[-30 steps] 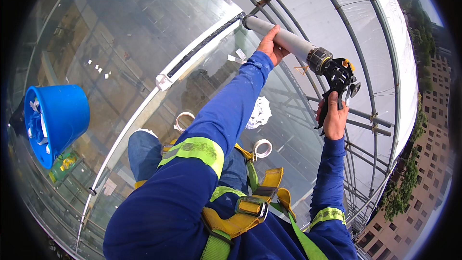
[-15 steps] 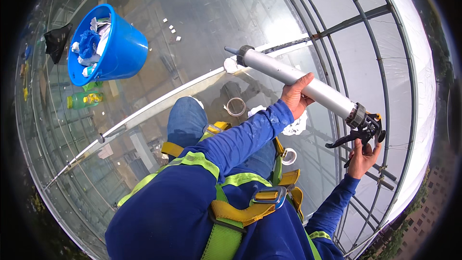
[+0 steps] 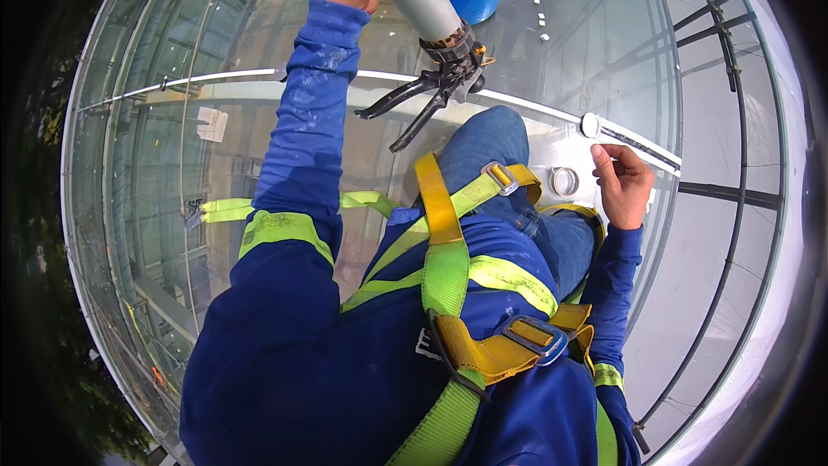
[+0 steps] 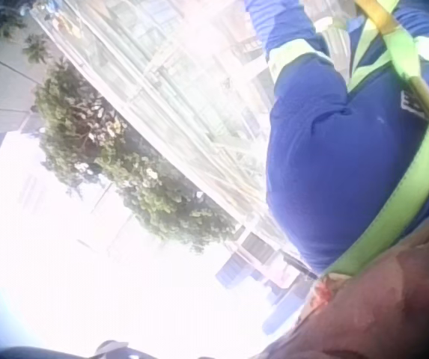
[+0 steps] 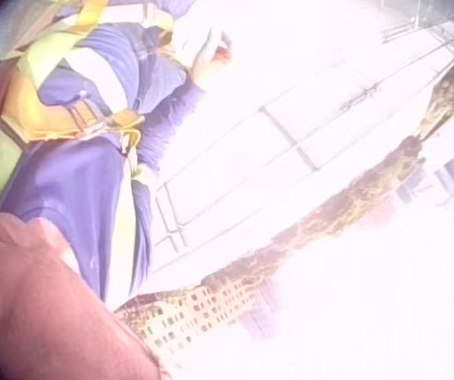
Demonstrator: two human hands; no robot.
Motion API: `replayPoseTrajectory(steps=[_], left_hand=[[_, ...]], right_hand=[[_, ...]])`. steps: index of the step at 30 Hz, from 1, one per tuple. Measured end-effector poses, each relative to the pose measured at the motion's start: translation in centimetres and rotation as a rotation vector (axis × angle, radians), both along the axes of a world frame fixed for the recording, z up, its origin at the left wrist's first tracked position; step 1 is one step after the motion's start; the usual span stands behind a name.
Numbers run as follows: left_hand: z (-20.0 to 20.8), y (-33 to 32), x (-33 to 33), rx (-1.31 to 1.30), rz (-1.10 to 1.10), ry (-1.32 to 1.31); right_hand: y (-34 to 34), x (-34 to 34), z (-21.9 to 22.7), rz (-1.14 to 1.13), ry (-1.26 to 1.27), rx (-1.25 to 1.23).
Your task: The person applies sealant to a glass roof structure using a caulking gun and prepares sealant materials by hand.
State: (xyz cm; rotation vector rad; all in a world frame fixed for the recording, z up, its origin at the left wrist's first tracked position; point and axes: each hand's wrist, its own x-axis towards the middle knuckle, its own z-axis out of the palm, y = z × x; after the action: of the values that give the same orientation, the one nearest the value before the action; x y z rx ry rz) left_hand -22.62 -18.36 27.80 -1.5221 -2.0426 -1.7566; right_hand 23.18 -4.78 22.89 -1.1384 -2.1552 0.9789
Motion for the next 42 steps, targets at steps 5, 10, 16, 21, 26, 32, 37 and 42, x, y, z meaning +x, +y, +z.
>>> replayPoseTrajectory(steps=[5,10,16,21,26,32,37,42], left_hand=[[-5.8,-8.7,-3.0,-0.368,0.364,-0.19],[-20.0,-15.4,-1.6,-0.863,0.577,-0.128],[-28.4,-17.1,1.6,-1.176,0.424,-0.066],[-33.8,-19.5,3.0,-1.252,0.407,-0.05],[-33.5,-18.8,3.3,-1.181,0.321,-0.044],[-10.4,-8.0,7.6,-0.763,-0.099,0.032],[6.6,5.6,19.7,-0.137,-0.521,-0.041],[16.4,10.2,39.1,0.049,-1.119,-0.111]], right_hand=[[-0.9,5.0,-3.4,0.046,-0.086,0.053],[-2.8,13.0,-3.9,-0.203,-0.215,-0.243],[-4.4,20.6,-5.0,-0.377,-0.308,-0.25],[-6.5,21.4,-4.5,-0.465,-0.307,-0.277],[-8.9,24.0,-4.0,-0.566,-0.391,-0.28],[-7.8,14.1,2.3,-0.25,-0.186,-0.074],[-5.8,3.1,8.0,0.001,0.222,0.466],[-5.4,7.3,15.9,-0.222,0.26,0.805]])
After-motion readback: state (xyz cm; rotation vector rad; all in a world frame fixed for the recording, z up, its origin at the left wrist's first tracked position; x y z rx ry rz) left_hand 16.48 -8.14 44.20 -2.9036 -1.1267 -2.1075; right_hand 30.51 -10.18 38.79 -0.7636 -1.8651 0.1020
